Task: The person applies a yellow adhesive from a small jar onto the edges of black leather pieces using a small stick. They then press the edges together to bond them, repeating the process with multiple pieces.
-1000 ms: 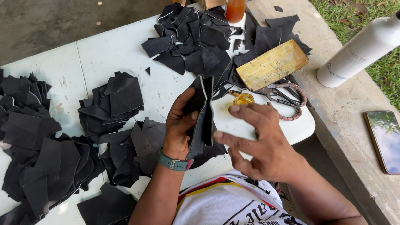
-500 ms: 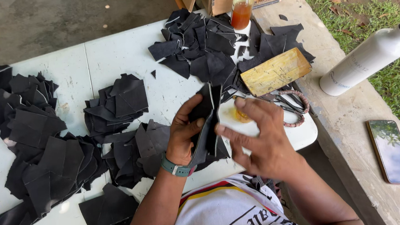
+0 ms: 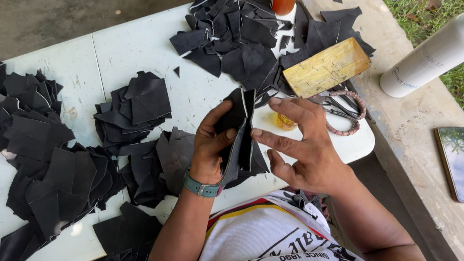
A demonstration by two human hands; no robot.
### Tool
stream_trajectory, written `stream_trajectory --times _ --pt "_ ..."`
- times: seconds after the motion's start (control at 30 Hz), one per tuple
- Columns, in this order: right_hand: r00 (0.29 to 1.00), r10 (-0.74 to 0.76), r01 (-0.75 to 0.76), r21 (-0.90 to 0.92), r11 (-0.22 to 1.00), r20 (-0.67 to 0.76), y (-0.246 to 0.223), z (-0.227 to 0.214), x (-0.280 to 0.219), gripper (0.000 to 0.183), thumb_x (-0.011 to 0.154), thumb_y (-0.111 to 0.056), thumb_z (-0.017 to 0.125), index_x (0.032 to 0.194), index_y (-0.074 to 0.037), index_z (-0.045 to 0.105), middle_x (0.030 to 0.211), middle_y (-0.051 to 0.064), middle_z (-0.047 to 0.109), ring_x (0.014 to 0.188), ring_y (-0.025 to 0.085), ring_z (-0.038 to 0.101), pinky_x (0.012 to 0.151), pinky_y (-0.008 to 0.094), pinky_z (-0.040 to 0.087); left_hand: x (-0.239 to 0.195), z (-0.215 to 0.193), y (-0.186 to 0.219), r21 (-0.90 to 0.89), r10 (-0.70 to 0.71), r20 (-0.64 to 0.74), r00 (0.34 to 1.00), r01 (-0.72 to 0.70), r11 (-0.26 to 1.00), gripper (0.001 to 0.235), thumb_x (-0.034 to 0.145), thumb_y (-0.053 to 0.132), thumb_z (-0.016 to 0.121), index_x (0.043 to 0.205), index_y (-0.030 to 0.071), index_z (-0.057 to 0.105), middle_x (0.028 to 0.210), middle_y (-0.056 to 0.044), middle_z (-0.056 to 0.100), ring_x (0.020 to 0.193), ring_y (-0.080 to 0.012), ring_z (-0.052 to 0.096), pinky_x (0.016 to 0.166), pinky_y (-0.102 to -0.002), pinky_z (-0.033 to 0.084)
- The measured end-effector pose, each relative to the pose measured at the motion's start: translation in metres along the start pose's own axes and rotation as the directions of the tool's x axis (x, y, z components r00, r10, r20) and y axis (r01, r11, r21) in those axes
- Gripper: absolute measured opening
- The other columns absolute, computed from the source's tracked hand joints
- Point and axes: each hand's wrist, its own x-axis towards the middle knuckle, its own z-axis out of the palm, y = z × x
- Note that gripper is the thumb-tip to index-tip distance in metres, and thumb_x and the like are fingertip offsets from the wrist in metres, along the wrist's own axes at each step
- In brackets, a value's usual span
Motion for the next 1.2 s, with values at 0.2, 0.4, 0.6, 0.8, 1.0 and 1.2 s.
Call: stream_trajectory --times 0.2,0.4,0.6,0.8,1.0,1.2 --pt "1.000 -0.018 0.017 0.044 0.999 0.025 -0.016 0.004 -0.015 0.046 0.077 -0.005 0.075 0.120 -0.022 0.076 0.145 0.013 0.052 0.131 0.039 0.050 0.110 0.047 0.043 0.005 -0.006 0.003 0.055 0.050 -0.010 0.999 -0.050 0.997 0.053 0.092 -0.005 0.075 0.142 0.004 0.060 0.128 -0.016 0.071 0.110 -0.0219 0.072 0.094 -0.034 0.062" --pt "0.993 -0.121 0.121 -0.044 0.992 0.006 -0.018 0.002 -0.021 0.043 0.074 -0.008 0.073 0.114 -0.025 0.077 0.142 0.012 0.050 0.126 0.038 0.051 0.104 0.047 0.042 0.003 -0.008 0.001 0.089 0.058 -0.040 0.997 -0.055 0.995 0.053 0.091 -0.003 0.077 0.141 0.005 0.061 0.126 -0.014 0.072 0.108 -0.0197 0.073 0.092 -0.032 0.063" --pt "0.992 -0.126 0.120 -0.154 0.981 -0.031 -0.014 -0.001 -0.013 0.044 0.076 -0.009 0.073 0.117 -0.025 0.076 0.142 0.013 0.050 0.125 0.039 0.051 0.103 0.049 0.043 0.002 -0.001 0.003 0.081 0.031 -0.057 0.998 -0.027 0.996 0.054 0.089 -0.002 0.078 0.140 0.004 0.062 0.128 -0.014 0.071 0.111 -0.0201 0.072 0.096 -0.033 0.062" --pt "0.996 -0.068 0.049 -0.278 0.959 -0.057 0.003 -0.001 0.002 0.054 0.079 -0.008 0.077 0.130 -0.023 0.073 0.150 0.017 0.048 0.129 0.040 0.051 0.105 0.050 0.042 -0.005 0.004 0.000 0.022 -0.025 -0.006 1.000 0.025 0.999 0.055 0.088 -0.003 0.079 0.140 0.005 0.062 0.128 -0.015 0.071 0.112 -0.0215 0.072 0.097 -0.034 0.061" --pt "0.995 0.036 -0.057 -0.223 0.973 -0.097 0.018 -0.002 0.015 0.057 0.077 -0.006 0.077 0.132 -0.021 0.071 0.153 0.019 0.047 0.136 0.041 0.049 0.111 0.052 0.040 -0.012 0.003 0.000 0.022 -0.038 0.011 0.999 0.038 0.999 0.055 0.089 -0.004 0.078 0.140 0.004 0.062 0.129 -0.015 0.071 0.113 -0.0226 0.072 0.099 -0.035 0.061" --pt "0.997 -0.062 0.054 -0.140 0.989 -0.056 -0.006 0.005 -0.005 0.052 0.078 -0.004 0.075 0.127 -0.022 0.073 0.146 0.015 0.051 0.132 0.039 0.050 0.109 0.050 0.043 0.000 -0.002 -0.002 0.016 0.010 -0.028 1.000 -0.010 1.000 0.054 0.090 -0.004 0.075 0.141 0.003 0.060 0.128 -0.017 0.071 0.111 -0.0230 0.072 0.096 -0.034 0.062"
